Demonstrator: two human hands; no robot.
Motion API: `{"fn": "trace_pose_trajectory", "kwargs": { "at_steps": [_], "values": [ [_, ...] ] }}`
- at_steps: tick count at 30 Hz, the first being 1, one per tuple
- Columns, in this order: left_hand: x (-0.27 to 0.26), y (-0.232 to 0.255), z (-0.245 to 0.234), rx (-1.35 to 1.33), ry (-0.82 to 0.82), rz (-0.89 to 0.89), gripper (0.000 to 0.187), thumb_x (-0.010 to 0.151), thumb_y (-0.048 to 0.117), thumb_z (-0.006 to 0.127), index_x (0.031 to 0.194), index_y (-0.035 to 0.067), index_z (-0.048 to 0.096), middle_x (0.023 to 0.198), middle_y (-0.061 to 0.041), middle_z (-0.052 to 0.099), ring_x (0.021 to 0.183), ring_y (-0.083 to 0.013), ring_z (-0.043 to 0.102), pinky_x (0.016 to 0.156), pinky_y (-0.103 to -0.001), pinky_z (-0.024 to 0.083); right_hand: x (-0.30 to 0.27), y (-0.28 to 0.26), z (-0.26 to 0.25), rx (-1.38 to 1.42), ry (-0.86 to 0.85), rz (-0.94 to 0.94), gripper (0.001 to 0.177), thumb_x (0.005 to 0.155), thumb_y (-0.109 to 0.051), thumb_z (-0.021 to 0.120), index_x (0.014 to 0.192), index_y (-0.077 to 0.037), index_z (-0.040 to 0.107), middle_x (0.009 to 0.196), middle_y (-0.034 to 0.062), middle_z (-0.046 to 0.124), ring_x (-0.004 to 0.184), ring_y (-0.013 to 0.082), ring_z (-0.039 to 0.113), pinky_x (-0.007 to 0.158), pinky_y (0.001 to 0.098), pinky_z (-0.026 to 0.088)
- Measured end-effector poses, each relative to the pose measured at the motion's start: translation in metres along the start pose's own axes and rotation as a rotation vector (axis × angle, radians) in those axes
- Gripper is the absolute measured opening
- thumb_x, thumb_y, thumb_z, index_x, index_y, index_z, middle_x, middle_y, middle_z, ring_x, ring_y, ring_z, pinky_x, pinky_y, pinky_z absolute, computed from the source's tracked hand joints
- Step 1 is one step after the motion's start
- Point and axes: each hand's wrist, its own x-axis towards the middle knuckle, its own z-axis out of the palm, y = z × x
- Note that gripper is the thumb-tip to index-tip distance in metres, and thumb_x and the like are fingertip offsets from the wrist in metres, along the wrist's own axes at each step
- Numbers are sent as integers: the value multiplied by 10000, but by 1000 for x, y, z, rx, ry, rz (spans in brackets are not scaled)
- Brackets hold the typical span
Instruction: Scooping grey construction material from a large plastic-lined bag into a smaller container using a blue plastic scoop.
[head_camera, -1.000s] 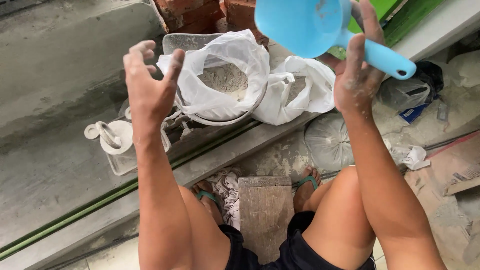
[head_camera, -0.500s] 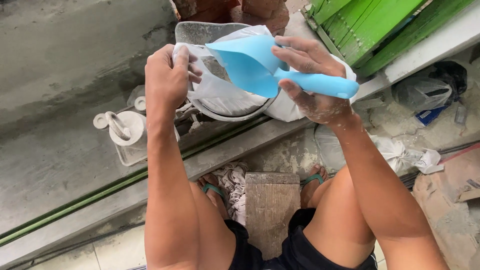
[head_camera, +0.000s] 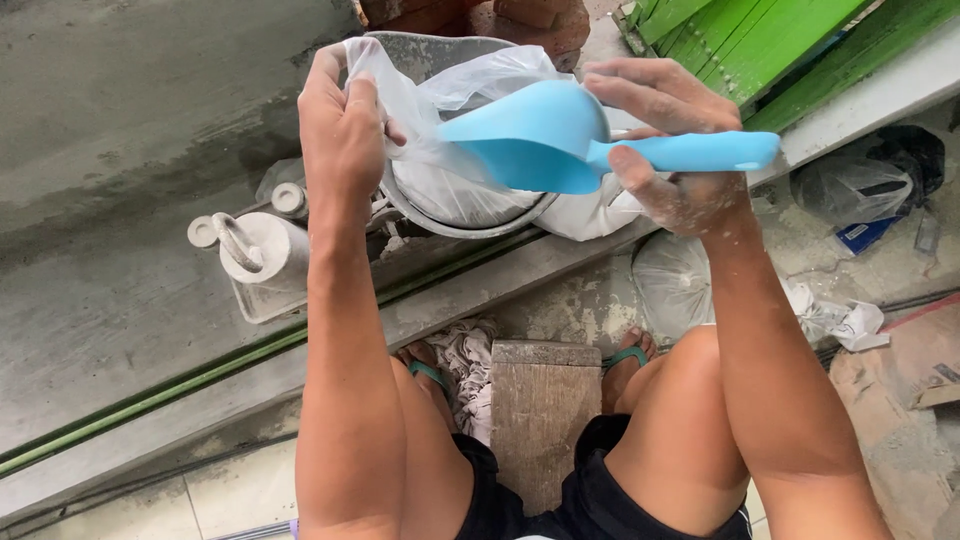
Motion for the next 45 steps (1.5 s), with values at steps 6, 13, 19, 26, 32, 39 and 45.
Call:
{"fn": "trace_pose_trajectory", "kwargs": {
  "at_steps": [6, 13, 19, 26, 32, 39, 45],
  "values": [
    [-4, 3, -2, 118, -26, 118, 314, 978, 109, 417, 1084, 129, 711, 601, 35, 552, 494, -42, 482, 491, -226, 419, 0, -2, 24, -38, -171, 42, 383, 1089, -139, 641, 1462, -92, 575, 1451, 276, 579, 1345, 394, 582, 1047, 509, 553],
    [-11, 4, -1, 155, -44, 139, 194, 944, 133, 513, 934, 115, 706, 630, 85, 420, 564, -47, 340, 515, -243, 301, -20, 34, 67, -176, -197, 92, 476, 1090, -272, 676, 1534, -224, 512, 1493, 238, 454, 1289, 460, 624, 1173, 586, 497],
    [-16, 8, -8, 325, -34, 47, 312, 1013, 318, 644, 777, 174, 501, 684, 79, 467, 646, -70, 390, 606, -270, 381, -15, 35, 51, -139, -156, 89, 420, 1058, -64, 697, 1454, -176, 617, 1527, 266, 431, 1410, 470, 512, 1179, 569, 512],
    [-14, 3, -16, 642, -248, -177, 340, 997, 411, 709, 874, 161, 513, 848, 24, 598, 746, -158, 523, 652, -367, 414, -20, 64, 64, -331, -265, -4, 487, 1073, -63, 684, 1512, -243, 575, 1591, 300, 310, 1449, 557, 450, 1087, 623, 526],
    [-3, -25, -16, 577, -223, -134, 358, 1009, 407, 608, 765, 146, 588, 645, -12, 572, 623, -178, 530, 610, -385, 439, -17, 65, 100, -360, -235, 50, 439, 1043, -220, 646, 1476, -270, 590, 1475, 231, 414, 1239, 513, 599, 1022, 556, 575],
    [-13, -3, -14, 388, -280, -26, 430, 1066, 337, 522, 687, 136, 502, 626, 46, 463, 582, -108, 404, 564, -309, 357, -11, 64, 119, -188, -42, 165, 409, 1100, -381, 556, 1422, -140, 631, 1396, 290, 502, 1214, 445, 629, 942, 499, 615],
    [-15, -1, -14, 347, -286, 60, 482, 1059, 334, 483, 627, 137, 565, 616, 40, 547, 582, -97, 457, 601, -304, 385, -1, 77, 108, -98, 37, 177, 353, 1099, -309, 575, 1330, -66, 687, 1408, 233, 553, 1304, 399, 599, 1072, 518, 533]
  ]
}}
